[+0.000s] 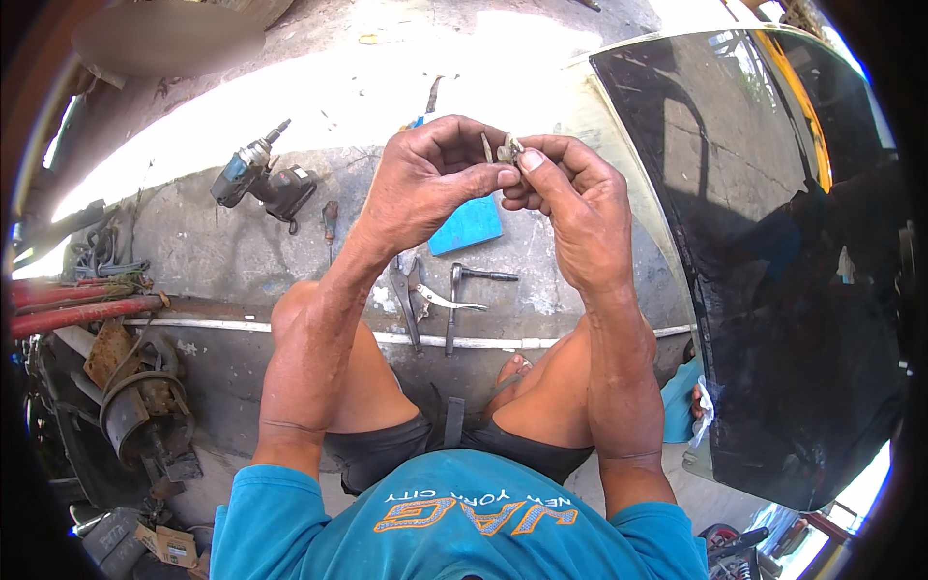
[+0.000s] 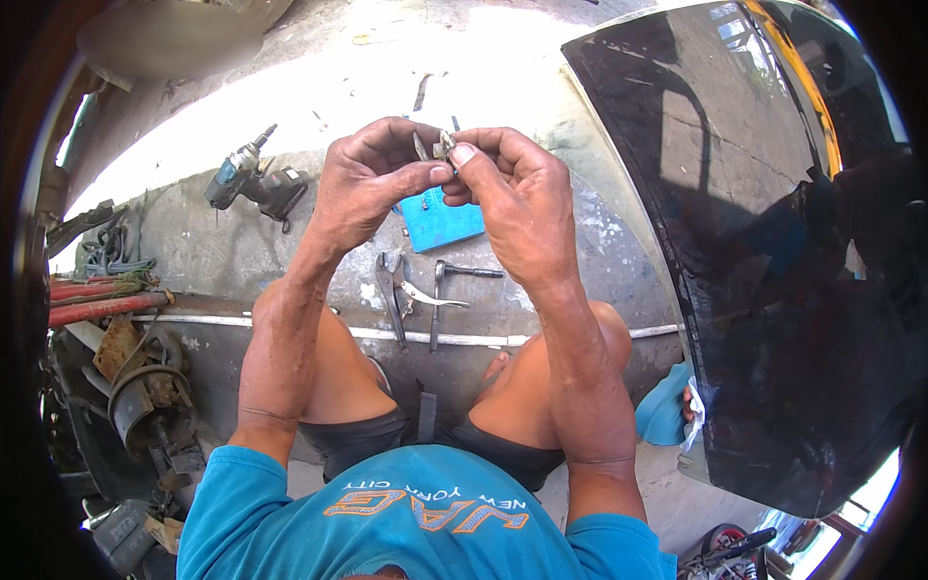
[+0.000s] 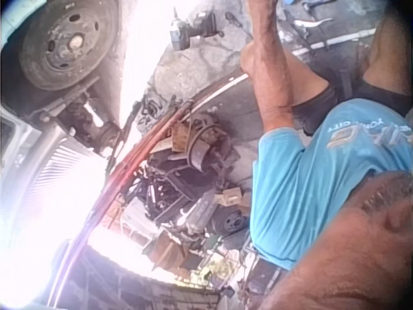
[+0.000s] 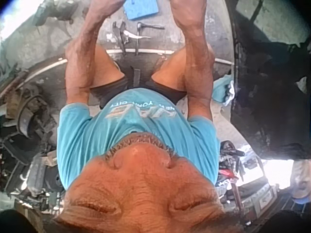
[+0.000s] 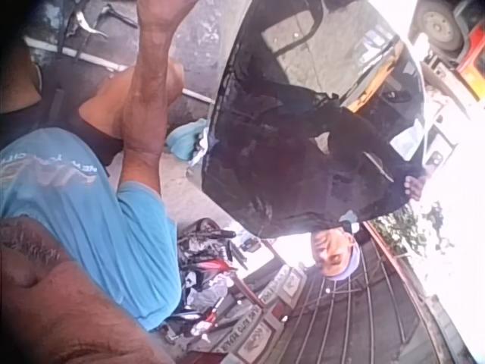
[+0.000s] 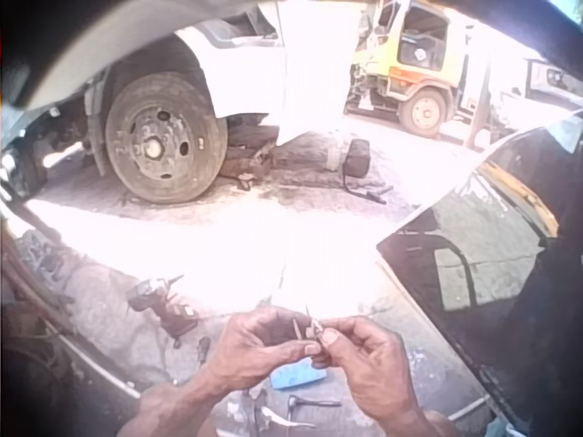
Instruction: The person sits on the floor and uses pliers and a metal rod to manipulate a small metal component. They repeatedly grip, twist, and adjust the part with the tools, then stand up and walk toward a vehicle.
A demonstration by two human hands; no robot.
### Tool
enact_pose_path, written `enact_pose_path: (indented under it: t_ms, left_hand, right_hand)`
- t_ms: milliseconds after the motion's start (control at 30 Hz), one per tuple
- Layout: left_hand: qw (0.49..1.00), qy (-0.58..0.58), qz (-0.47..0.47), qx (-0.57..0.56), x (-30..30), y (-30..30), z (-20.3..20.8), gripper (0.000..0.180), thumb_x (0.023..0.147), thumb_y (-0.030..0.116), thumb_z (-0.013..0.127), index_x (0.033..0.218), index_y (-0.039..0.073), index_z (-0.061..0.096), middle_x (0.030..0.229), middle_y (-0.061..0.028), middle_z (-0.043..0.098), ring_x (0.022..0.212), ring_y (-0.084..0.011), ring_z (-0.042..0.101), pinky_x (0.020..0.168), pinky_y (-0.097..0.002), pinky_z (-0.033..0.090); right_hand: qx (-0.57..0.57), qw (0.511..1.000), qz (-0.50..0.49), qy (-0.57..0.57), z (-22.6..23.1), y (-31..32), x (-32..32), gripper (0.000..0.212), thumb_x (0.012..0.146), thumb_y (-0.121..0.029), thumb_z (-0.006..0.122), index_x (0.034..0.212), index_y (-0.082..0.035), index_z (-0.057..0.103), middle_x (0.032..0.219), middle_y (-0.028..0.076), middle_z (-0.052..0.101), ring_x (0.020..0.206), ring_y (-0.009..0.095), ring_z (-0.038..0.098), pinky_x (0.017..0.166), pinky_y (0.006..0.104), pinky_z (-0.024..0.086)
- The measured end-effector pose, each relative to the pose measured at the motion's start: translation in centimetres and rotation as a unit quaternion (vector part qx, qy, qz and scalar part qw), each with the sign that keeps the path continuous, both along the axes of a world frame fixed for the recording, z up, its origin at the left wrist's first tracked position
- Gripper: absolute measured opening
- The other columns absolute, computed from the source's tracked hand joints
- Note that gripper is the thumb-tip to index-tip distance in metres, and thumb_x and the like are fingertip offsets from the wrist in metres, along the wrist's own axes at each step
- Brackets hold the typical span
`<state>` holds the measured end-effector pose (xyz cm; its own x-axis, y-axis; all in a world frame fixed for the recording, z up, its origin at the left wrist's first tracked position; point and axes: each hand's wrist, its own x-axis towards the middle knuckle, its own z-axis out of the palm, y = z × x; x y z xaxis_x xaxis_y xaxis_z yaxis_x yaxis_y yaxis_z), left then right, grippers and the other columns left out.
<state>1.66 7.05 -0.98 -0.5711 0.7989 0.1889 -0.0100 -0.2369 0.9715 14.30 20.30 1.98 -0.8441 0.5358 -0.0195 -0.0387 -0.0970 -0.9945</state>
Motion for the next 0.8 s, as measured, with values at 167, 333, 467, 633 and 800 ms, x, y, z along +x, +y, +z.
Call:
enact_pose_path:
  t_ms: [167, 333, 467, 633, 800]
  left_hand:
    - [0.998, 0.051, 0.014, -0.034, 0.5, 0.1, 0.1, 0.028, 0.088, 0.010, 0.079, 0.111, -0.002, 0.069, 0.093, -0.0069, 0.073, 0.088, -0.0124, 0.070, 0.079, -0.0285, 0.058]
    - [0.995, 0.084, 0.018, -0.048, 1.1, 0.1, 0.4, 0.029, 0.090, 0.011, 0.077, 0.113, -0.003, 0.067, 0.093, -0.0069, 0.073, 0.088, -0.0127, 0.070, 0.078, -0.0284, 0.058]
    - [0.993, 0.106, 0.025, -0.037, 1.4, 0.3, -0.4, 0.029, 0.090, 0.008, 0.075, 0.114, -0.005, 0.065, 0.096, -0.0085, 0.074, 0.090, -0.0143, 0.072, 0.081, -0.0298, 0.059]
    - [0.993, 0.105, 0.027, -0.038, 1.5, 0.5, -0.4, 0.033, 0.090, 0.011, 0.077, 0.116, -0.005, 0.066, 0.096, -0.0093, 0.073, 0.089, -0.0144, 0.071, 0.076, -0.0281, 0.058]
    - [0.997, 0.070, 0.023, -0.031, 1.6, 0.5, -0.6, 0.032, 0.090, 0.009, 0.077, 0.116, -0.003, 0.065, 0.097, -0.0100, 0.074, 0.092, -0.0154, 0.073, 0.076, -0.0272, 0.059]
  right_hand:
    - [-0.002, 1.000, 0.000, -0.020, -0.1, 0.2, -0.2, 0.022, 0.099, -0.012, 0.060, 0.107, 0.006, 0.068, 0.086, 0.010, 0.071, 0.075, 0.013, 0.069, 0.068, 0.0265, 0.059]
    - [0.015, 0.999, -0.007, -0.034, -0.2, 0.5, -0.3, 0.019, 0.096, -0.010, 0.059, 0.100, 0.005, 0.068, 0.082, 0.009, 0.069, 0.071, 0.012, 0.067, 0.065, 0.0269, 0.057]
    - [0.020, 0.999, -0.012, -0.036, -0.4, 0.7, -0.3, 0.017, 0.093, -0.008, 0.057, 0.096, 0.005, 0.068, 0.080, 0.008, 0.068, 0.070, 0.011, 0.065, 0.063, 0.0270, 0.057]
    - [0.003, 0.999, -0.016, -0.030, -0.4, 0.9, -0.2, 0.016, 0.093, -0.006, 0.057, 0.094, 0.005, 0.068, 0.078, 0.007, 0.067, 0.067, 0.010, 0.063, 0.060, 0.0264, 0.056]
    - [-0.028, 0.999, -0.007, -0.020, -0.1, 1.0, -0.1, 0.017, 0.094, -0.005, 0.055, 0.095, 0.005, 0.069, 0.078, 0.007, 0.066, 0.065, 0.010, 0.063, 0.058, 0.0263, 0.056]
